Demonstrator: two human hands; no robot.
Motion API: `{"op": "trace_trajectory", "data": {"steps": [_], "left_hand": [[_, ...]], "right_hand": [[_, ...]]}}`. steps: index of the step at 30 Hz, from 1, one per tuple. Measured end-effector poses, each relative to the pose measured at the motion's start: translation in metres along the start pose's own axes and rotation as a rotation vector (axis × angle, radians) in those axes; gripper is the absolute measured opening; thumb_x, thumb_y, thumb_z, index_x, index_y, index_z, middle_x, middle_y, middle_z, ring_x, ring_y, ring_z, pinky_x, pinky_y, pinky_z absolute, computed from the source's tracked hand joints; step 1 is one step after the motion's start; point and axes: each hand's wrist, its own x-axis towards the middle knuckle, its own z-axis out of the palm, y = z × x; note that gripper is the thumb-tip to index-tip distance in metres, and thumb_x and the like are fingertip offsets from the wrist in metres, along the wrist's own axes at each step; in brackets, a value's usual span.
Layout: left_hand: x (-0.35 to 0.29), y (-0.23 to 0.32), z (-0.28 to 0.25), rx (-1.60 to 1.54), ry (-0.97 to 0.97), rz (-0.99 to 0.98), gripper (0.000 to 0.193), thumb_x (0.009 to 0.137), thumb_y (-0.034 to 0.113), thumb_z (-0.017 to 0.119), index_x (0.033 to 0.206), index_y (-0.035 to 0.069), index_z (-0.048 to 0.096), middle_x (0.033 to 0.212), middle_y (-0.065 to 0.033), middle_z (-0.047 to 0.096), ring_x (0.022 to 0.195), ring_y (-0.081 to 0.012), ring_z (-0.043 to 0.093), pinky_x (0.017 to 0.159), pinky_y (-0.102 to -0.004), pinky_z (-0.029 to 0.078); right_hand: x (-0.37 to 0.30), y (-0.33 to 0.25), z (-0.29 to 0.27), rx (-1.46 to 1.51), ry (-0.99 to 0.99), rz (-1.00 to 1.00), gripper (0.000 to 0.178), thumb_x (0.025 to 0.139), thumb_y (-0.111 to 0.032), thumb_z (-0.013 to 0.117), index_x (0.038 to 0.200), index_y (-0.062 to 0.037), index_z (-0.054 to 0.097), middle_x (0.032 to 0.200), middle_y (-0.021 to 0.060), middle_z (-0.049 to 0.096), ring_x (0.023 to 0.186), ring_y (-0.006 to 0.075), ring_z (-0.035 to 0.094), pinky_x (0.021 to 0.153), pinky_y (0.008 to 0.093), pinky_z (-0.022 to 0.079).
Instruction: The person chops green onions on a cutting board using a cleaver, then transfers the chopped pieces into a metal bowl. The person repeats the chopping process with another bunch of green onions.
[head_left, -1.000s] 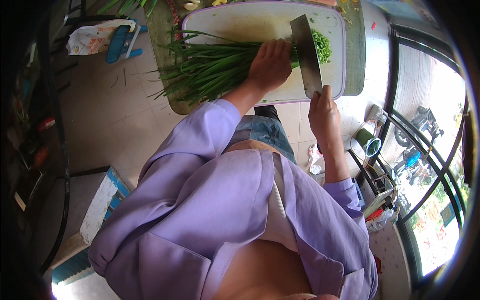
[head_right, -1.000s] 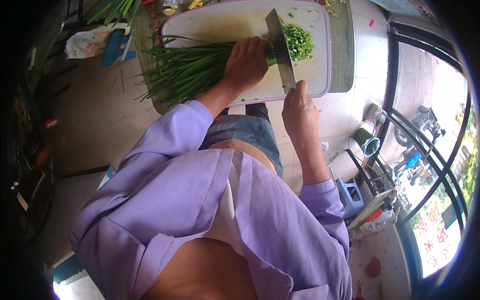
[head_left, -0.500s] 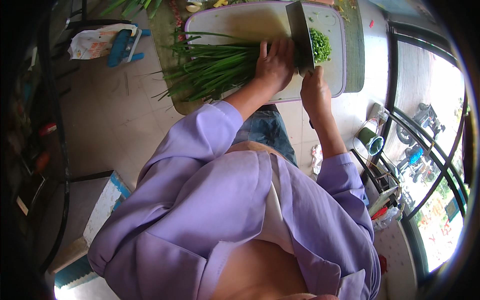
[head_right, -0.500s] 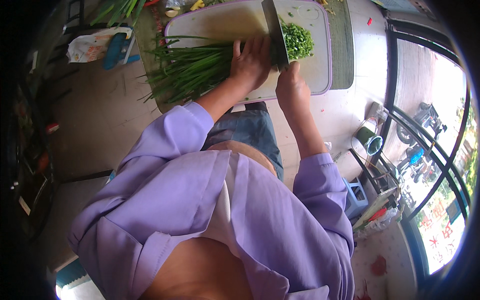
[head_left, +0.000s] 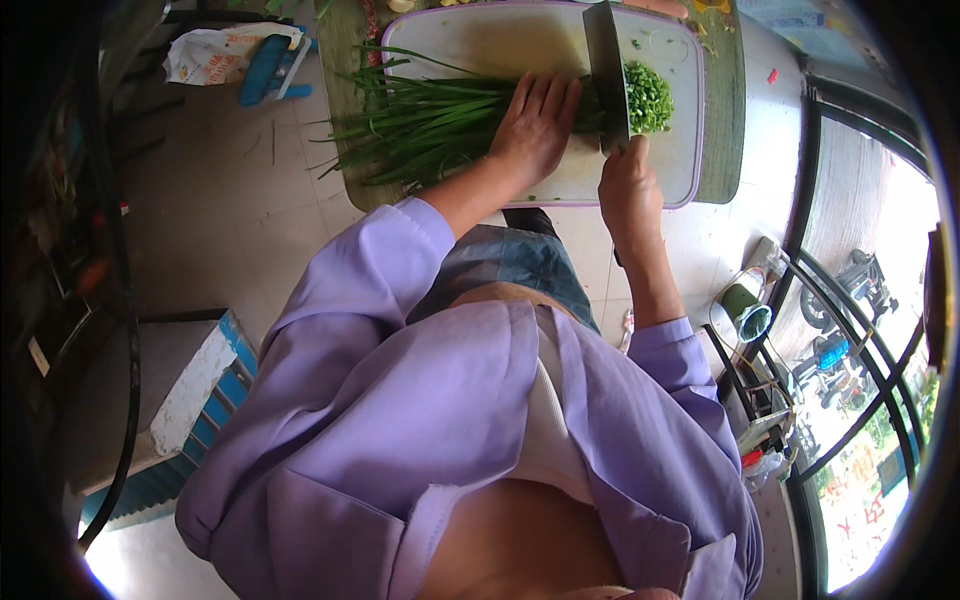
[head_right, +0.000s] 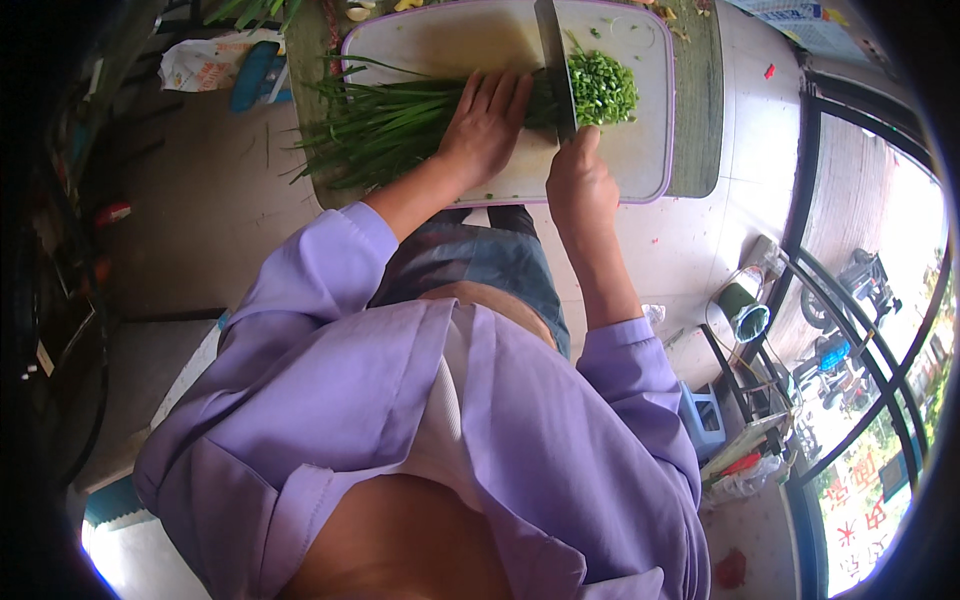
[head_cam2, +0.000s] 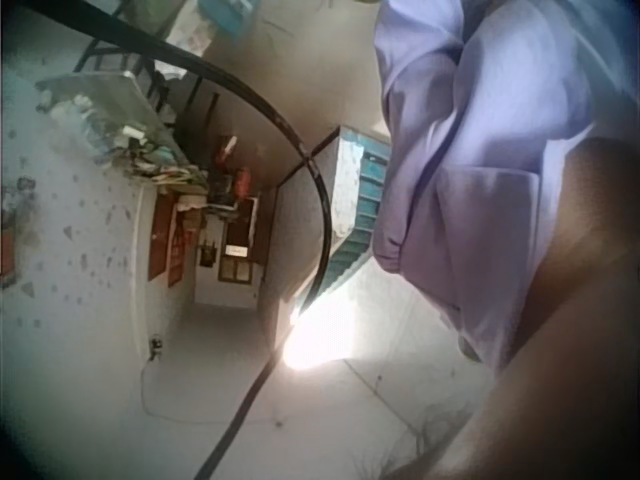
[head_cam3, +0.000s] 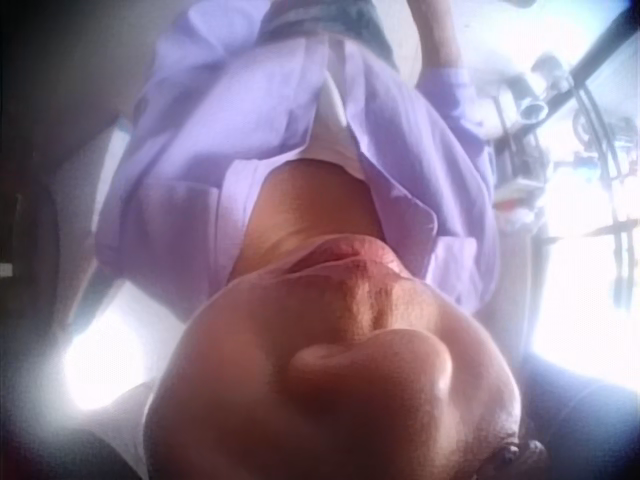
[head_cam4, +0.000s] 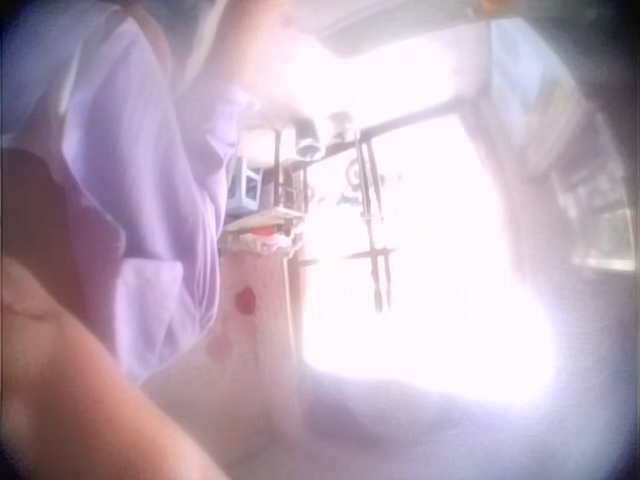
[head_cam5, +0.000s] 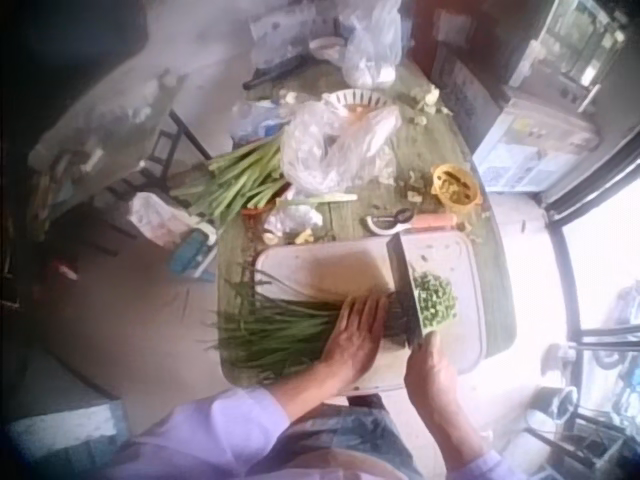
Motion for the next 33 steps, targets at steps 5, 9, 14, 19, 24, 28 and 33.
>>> {"op": "trace_trajectory", "data": {"steps": [5, 9, 14, 19, 24, 28, 33], "left_hand": [[0.001, 0.001, -0.004, -0.152, 0.052, -0.019, 0.056, 0.08, 0.024, 0.051, 0.127, -0.003, 0.039, 0.124, -0.0181, 0.042, 0.119, -0.0312, 0.037, 0.105, -0.0436, 0.023], [0.001, 0.002, -0.006, -0.227, 0.085, -0.052, 0.056, 0.082, 0.031, 0.049, 0.127, -0.002, 0.039, 0.122, -0.016, 0.043, 0.118, -0.0282, 0.036, 0.104, -0.0412, 0.024], [0.0, -0.004, 0.0, -0.26, 0.098, -0.013, 0.053, 0.084, 0.028, 0.05, 0.128, 0.001, 0.038, 0.121, -0.0135, 0.044, 0.116, -0.0278, 0.04, 0.101, -0.0406, 0.028], [0.001, -0.005, 0.0, -0.305, 0.122, -0.012, 0.05, 0.083, 0.024, 0.052, 0.126, 0.001, 0.039, 0.117, -0.0121, 0.046, 0.112, -0.0264, 0.042, 0.099, -0.0388, 0.03], [0.002, -0.006, 0.004, -0.264, 0.182, 0.031, 0.051, 0.08, 0.023, 0.054, 0.123, -0.002, 0.04, 0.114, -0.0128, 0.047, 0.108, -0.0261, 0.043, 0.098, -0.0369, 0.031], [0.0, -0.007, 0.005, -0.24, 0.207, 0.014, 0.051, 0.08, 0.023, 0.054, 0.123, -0.001, 0.04, 0.114, -0.0126, 0.048, 0.108, -0.0257, 0.043, 0.098, -0.0366, 0.031], [0.004, -0.007, 0.001, -0.33, 0.079, -0.008, 0.048, 0.081, 0.024, 0.053, 0.123, 0.001, 0.043, 0.116, -0.0123, 0.048, 0.11, -0.026, 0.044, 0.097, -0.0382, 0.032]], "right_hand": [[0.002, 0.003, -0.004, 0.048, -0.019, 0.017, 0.015, 0.088, -0.016, 0.046, 0.093, -0.0038, 0.038, 0.063, 0.0241, 0.058, 0.06, 0.0444, 0.057, 0.053, 0.0522, 0.046], [-0.003, -0.002, -0.019, 0.062, -0.024, 0.066, 0.015, 0.089, -0.016, 0.045, 0.093, -0.0033, 0.037, 0.064, 0.0261, 0.057, 0.062, 0.0463, 0.056, 0.054, 0.0531, 0.044], [-0.024, -0.009, -0.04, 0.046, -0.006, 0.049, 0.014, 0.09, -0.015, 0.044, 0.091, -0.0023, 0.037, 0.062, 0.0259, 0.056, 0.059, 0.0459, 0.055, 0.051, 0.0518, 0.043], [-0.035, -0.016, -0.046, 0.013, -0.046, 0.084, 0.014, 0.091, -0.015, 0.044, 0.09, -0.0027, 0.037, 0.058, 0.0245, 0.055, 0.056, 0.0438, 0.056, 0.049, 0.0509, 0.042], [-0.043, -0.018, -0.051, 0.025, 0.009, 0.074, 0.014, 0.091, -0.014, 0.044, 0.09, -0.0029, 0.037, 0.059, 0.0237, 0.056, 0.056, 0.0431, 0.056, 0.049, 0.0503, 0.041], [-0.045, -0.024, -0.06, 0.026, -0.007, 0.092, 0.013, 0.09, -0.013, 0.045, 0.09, -0.0026, 0.037, 0.059, 0.0233, 0.056, 0.056, 0.0427, 0.056, 0.048, 0.0495, 0.041], [-0.042, -0.018, -0.048, -0.006, -0.077, 0.105, 0.013, 0.09, -0.013, 0.045, 0.091, -0.0021, 0.038, 0.059, 0.0235, 0.056, 0.056, 0.0424, 0.057, 0.048, 0.0495, 0.042]]}}
